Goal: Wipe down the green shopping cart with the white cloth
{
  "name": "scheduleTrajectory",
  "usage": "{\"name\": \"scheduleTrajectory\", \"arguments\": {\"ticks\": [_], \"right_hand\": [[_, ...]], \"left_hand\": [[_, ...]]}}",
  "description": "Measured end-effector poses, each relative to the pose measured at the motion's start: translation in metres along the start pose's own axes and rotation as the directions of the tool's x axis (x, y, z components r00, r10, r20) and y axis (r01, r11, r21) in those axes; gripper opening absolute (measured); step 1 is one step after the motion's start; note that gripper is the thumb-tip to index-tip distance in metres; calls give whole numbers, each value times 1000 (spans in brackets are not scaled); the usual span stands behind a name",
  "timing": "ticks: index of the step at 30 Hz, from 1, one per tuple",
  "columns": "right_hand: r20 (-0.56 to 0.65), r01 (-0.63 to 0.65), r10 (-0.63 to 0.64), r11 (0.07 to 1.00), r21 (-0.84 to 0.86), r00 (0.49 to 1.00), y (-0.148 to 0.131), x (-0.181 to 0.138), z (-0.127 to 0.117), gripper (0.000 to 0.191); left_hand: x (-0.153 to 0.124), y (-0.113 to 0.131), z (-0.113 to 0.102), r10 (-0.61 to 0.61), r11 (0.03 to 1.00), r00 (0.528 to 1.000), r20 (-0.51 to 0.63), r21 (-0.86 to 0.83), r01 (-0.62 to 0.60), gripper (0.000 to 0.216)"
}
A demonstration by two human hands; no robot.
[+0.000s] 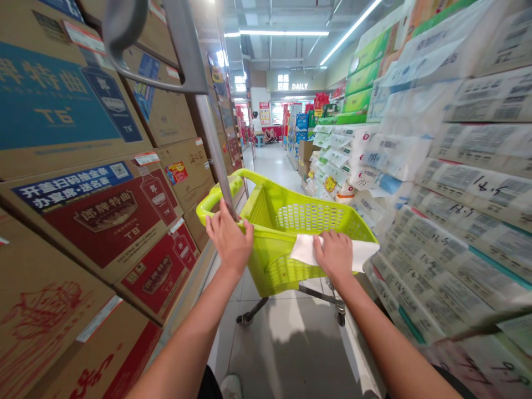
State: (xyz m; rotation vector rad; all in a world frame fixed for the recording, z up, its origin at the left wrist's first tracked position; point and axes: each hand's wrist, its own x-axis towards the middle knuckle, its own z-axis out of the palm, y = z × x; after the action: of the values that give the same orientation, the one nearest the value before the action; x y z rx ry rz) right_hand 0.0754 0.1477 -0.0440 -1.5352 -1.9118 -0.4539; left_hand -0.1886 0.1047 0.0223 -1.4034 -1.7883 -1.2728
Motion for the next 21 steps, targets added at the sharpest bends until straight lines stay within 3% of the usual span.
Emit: {"name": "scheduleTrajectory", "arguments": {"ticks": [3,6,9,12,18,21], "right_hand": [[-28,-8,11,993,119,1000,-30,-1,2,46],[-19,130,-130,945,301,991,-66,-1,-4,53],[-36,258,-267,879,400,963,-80,1,-11,59],[-16,299,-320,863,407,947,-65,5,-12,55],[9,137,-140,978,155,990,2,7,6,41],[-20,132,-130,983,128,991,14,4,9,37]], "left_hand": [[-7,12,6,-6,1000,999,-33,12,6,81],[-13,20,8,7,1000,1000,-23,3,-7,77],[-14,20,7,5,1000,1000,6,-12,-5,77],[-11,15,6,10,1000,1000,4,-16,-10,78],[-1,-3,4,13,999,1000,7,-44,-13,78],[0,-6,3,3,999,1000,8,-54,-2,78]]}}
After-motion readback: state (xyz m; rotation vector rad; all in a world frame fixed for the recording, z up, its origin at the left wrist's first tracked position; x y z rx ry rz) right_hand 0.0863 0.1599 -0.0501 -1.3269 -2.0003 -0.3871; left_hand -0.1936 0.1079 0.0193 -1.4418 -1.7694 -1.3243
